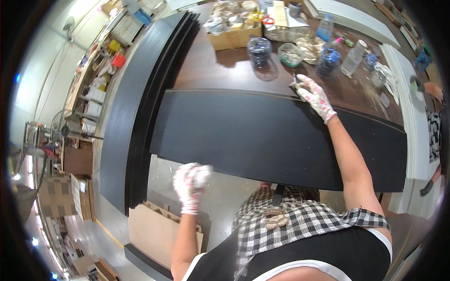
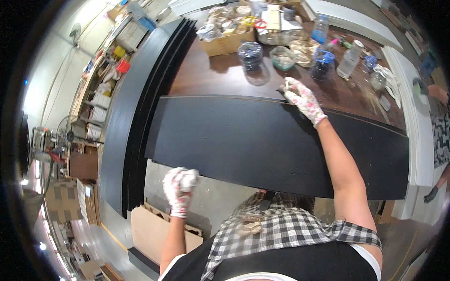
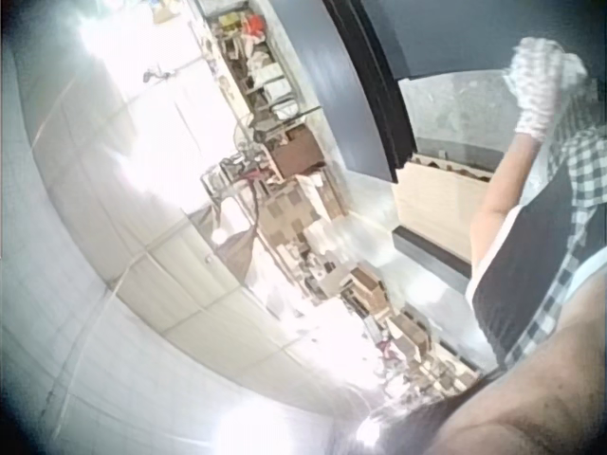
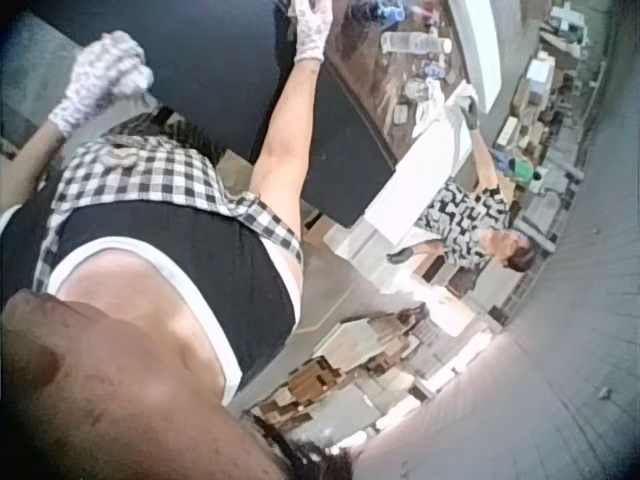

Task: The person wipes a large black wooden panel with a white cloth and applies a substance to the edge using a small sponge-like tool. The person then picks up and wipes several more panels one by one.

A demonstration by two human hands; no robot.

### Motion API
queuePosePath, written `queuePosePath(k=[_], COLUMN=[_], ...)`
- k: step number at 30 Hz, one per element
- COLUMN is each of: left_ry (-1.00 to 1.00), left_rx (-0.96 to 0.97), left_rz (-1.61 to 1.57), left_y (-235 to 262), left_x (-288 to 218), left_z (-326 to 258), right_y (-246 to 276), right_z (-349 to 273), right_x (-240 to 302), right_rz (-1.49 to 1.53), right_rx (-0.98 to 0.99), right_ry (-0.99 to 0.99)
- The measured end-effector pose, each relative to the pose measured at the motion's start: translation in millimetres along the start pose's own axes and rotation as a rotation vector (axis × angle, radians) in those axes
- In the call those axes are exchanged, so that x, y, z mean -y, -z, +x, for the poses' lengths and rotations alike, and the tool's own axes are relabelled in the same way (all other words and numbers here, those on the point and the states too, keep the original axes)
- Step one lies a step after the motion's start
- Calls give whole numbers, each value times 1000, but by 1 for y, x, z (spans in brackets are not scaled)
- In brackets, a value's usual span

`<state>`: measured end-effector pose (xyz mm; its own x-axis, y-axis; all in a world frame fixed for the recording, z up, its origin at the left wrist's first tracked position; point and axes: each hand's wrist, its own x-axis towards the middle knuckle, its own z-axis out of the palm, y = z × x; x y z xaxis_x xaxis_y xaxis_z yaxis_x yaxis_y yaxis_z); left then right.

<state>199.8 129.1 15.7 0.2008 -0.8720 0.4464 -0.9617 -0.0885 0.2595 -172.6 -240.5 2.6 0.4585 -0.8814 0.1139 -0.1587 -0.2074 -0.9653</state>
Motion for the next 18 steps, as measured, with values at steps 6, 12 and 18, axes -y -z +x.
queuePosePath(k=[6, 12, 18], left_ry=[-330, -598, -749], left_rx=[477, 716, 803], left_rz=[-116, -56, 79], left_y=[-8, -3, -11], left_x=[-115, -169, -188], left_z=[6, 9, 26], right_y=[4, -2, 32], right_z=[-14, -60, -75], right_x=[18, 25, 29], right_rz=[241, 258, 222], right_rx=[66, 54, -47], right_ry=[-186, -186, -65])
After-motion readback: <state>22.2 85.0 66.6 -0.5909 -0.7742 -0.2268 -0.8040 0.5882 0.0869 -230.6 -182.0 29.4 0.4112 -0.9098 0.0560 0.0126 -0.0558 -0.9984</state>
